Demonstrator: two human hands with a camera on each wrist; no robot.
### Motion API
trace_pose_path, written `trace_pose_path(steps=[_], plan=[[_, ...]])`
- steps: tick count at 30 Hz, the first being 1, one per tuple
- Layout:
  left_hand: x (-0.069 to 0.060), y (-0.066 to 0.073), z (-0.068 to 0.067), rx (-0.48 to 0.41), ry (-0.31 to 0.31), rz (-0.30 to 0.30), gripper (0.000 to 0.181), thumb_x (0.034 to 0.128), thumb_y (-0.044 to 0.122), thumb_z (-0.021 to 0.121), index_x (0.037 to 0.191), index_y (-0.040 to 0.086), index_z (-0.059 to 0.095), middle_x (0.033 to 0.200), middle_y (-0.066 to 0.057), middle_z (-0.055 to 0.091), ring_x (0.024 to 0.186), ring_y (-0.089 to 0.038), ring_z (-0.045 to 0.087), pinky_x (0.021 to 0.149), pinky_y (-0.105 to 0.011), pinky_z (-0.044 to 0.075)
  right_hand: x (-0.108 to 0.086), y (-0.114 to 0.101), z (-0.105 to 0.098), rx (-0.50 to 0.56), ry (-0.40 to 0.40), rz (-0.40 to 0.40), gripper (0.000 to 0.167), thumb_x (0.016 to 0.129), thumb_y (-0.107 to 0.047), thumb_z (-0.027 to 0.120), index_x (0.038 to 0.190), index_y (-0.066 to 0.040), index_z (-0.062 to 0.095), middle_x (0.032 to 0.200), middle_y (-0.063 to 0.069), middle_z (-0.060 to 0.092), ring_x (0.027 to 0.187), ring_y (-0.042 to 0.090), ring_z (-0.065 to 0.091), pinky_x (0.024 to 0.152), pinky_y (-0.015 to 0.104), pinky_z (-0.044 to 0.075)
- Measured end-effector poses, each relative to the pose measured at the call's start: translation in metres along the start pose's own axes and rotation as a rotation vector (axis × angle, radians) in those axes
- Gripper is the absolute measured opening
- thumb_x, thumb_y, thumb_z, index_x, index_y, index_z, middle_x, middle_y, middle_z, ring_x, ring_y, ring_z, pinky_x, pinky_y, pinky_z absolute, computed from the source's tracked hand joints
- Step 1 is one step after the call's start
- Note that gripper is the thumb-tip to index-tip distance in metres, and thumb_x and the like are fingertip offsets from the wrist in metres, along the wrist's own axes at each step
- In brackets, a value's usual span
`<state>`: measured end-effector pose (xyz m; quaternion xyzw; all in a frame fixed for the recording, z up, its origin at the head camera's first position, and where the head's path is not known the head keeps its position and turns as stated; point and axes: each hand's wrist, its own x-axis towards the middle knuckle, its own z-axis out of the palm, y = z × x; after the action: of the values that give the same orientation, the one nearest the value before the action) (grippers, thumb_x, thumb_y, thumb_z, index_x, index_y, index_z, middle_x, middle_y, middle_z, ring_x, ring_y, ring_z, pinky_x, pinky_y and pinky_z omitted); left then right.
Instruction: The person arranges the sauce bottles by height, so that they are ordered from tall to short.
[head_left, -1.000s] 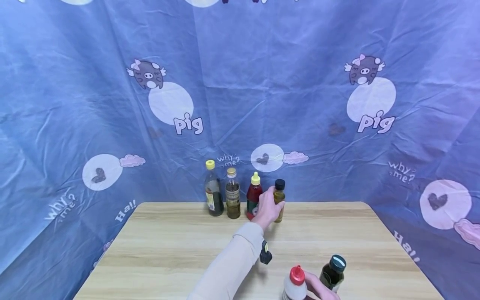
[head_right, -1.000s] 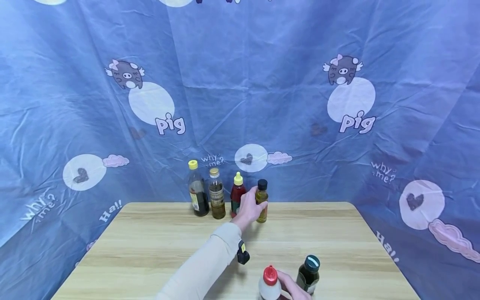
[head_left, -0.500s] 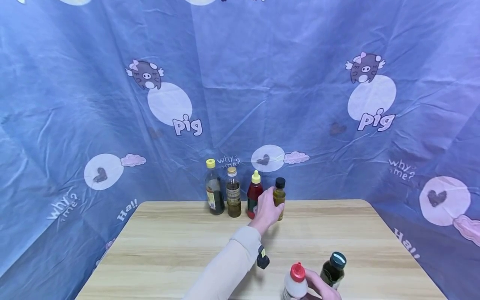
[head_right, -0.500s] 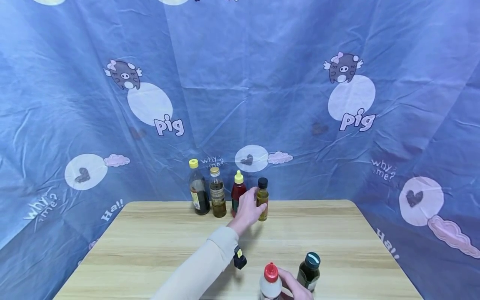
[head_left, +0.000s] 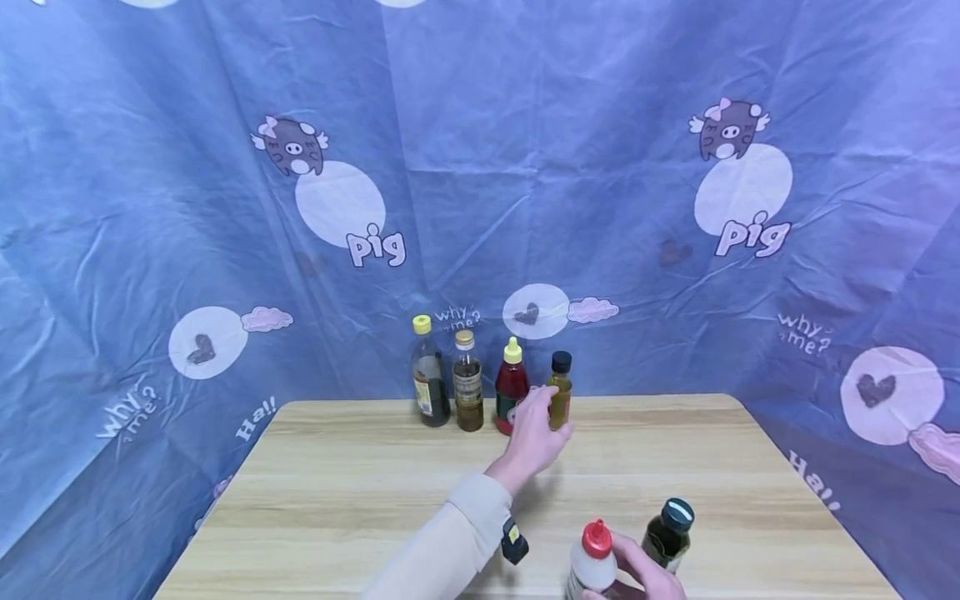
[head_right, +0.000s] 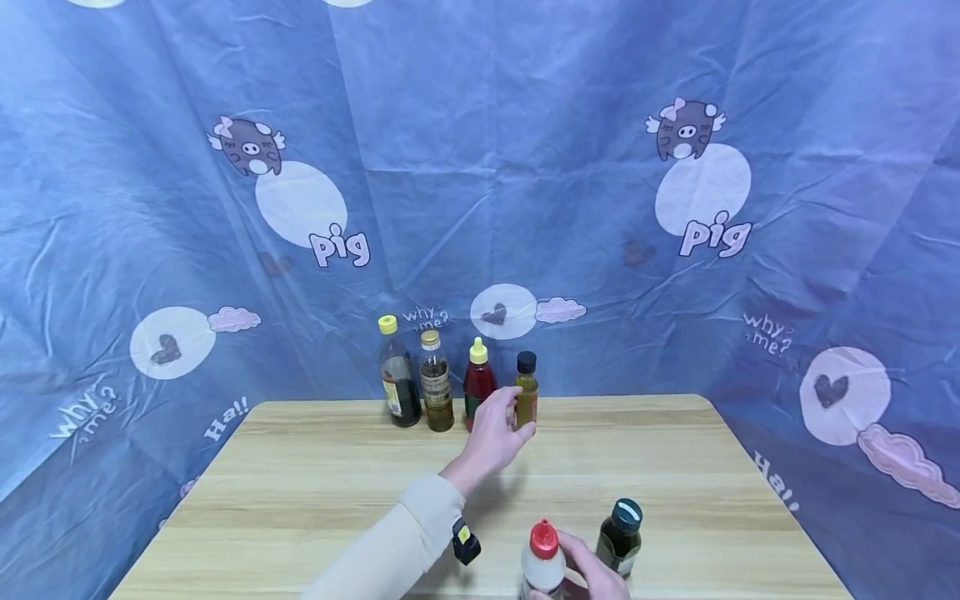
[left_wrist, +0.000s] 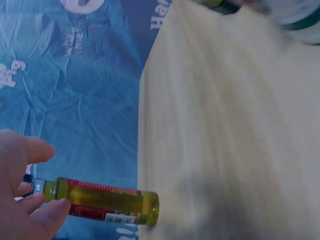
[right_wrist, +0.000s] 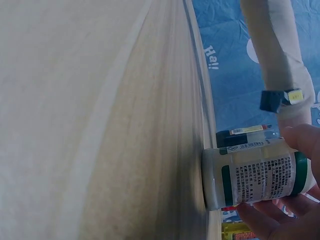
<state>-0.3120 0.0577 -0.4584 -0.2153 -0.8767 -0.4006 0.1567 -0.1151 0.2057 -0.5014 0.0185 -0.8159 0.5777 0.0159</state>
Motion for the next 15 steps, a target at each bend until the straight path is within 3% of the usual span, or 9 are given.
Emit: trace_pose_path(steps=[2,9,15], plan=[[-0.008,0.001,-0.001,-0.061,-0.062,-0.01,0.056,0.0902,0.016,0.081,0.141,0.002,0.06,0.13,-0.015,0.068,0.117,-0.029,0.066,0.1,-0.038,0.055,0.0,-0.001,0.0,0.005,0.005,0.005,0.066,0.077,-0.023,0.095,0.133,-0.008,0.063,0.127,0.014,0.072,0.116,0.033,0.071,0.082,0.04,0.065],[-0.035,-0.007,0.005,-0.349,-0.329,-0.085,0.056,0.0909,0.015,0.083,0.142,0.009,0.061,0.14,-0.005,0.065,0.121,-0.022,0.068,0.093,-0.023,0.058,-0.004,-0.01,0.003,-0.016,0.126,-0.019,0.062,0.069,-0.016,0.099,0.123,-0.012,0.068,0.113,0.006,0.076,0.102,0.012,0.073,0.077,0.036,0.066],[-0.048,-0.015,0.014,-0.434,-0.537,-0.033,0.054,0.0899,0.01,0.084,0.14,0.009,0.062,0.139,-0.001,0.067,0.118,-0.015,0.07,0.089,-0.018,0.058,-0.004,-0.026,-0.005,-0.084,0.166,-0.004,0.066,0.067,-0.021,0.1,0.124,-0.013,0.068,0.113,0.005,0.076,0.1,0.017,0.074,0.077,0.039,0.066]])
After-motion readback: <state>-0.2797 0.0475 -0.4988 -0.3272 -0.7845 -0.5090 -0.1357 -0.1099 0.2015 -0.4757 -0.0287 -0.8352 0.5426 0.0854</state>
